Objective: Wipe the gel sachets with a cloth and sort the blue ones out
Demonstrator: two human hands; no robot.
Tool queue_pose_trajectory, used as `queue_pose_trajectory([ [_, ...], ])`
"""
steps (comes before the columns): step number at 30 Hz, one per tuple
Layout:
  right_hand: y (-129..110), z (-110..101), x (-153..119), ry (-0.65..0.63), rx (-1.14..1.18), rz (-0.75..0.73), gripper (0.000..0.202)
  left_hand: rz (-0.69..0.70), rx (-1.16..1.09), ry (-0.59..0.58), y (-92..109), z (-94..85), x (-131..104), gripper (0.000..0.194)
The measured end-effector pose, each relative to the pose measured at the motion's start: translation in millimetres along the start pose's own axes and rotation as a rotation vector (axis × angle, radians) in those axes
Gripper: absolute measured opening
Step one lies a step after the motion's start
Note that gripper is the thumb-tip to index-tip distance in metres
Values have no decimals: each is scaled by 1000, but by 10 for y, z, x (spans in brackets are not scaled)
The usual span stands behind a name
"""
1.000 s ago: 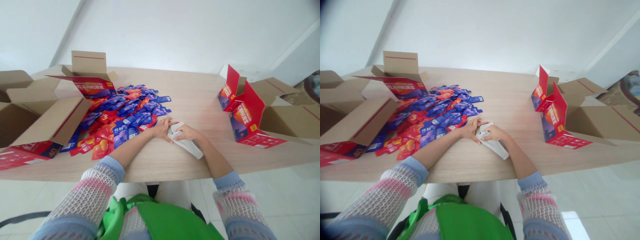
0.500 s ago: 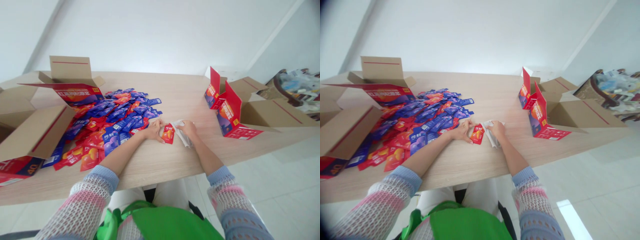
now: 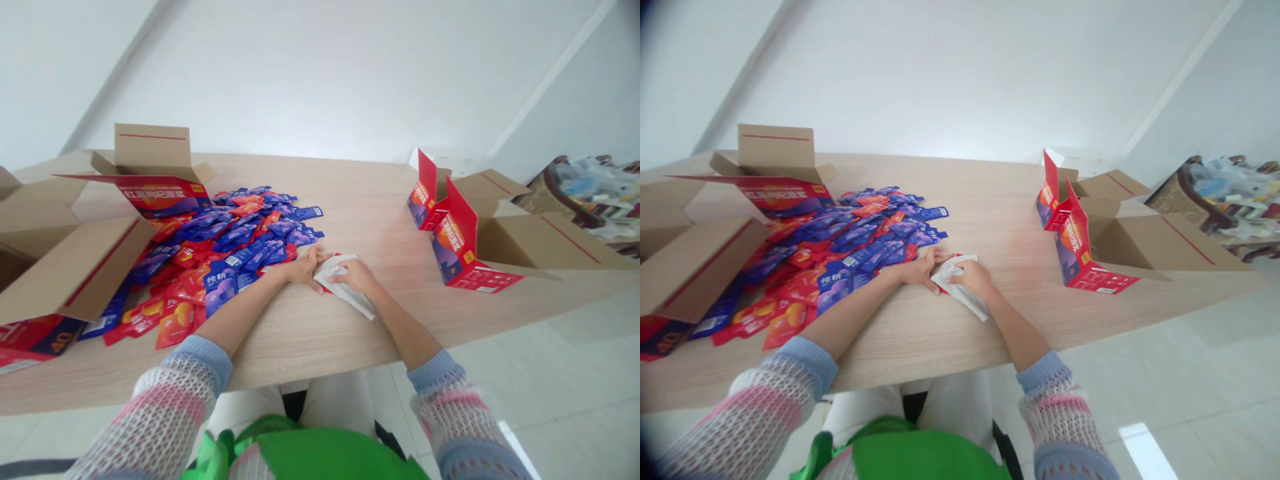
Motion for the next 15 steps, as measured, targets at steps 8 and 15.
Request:
queue_pose_trajectory([
  [8, 710, -458, -8, 234, -171, 383, 39, -117, 40, -19, -56, 22, -18, 129],
  [15, -50, -140, 3, 107, 136, -191, 37, -71, -47, 4, -84, 64, -4, 155],
])
Point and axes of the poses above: each hand's wrist, its own x-axis towards the middle knuckle, its own z-axis out of the palm, y = z × x, the point moved 9 cm from there along x, towards the middle knuckle, and after that the axes turned 11 degrees about -x, right-handed, at the moved point
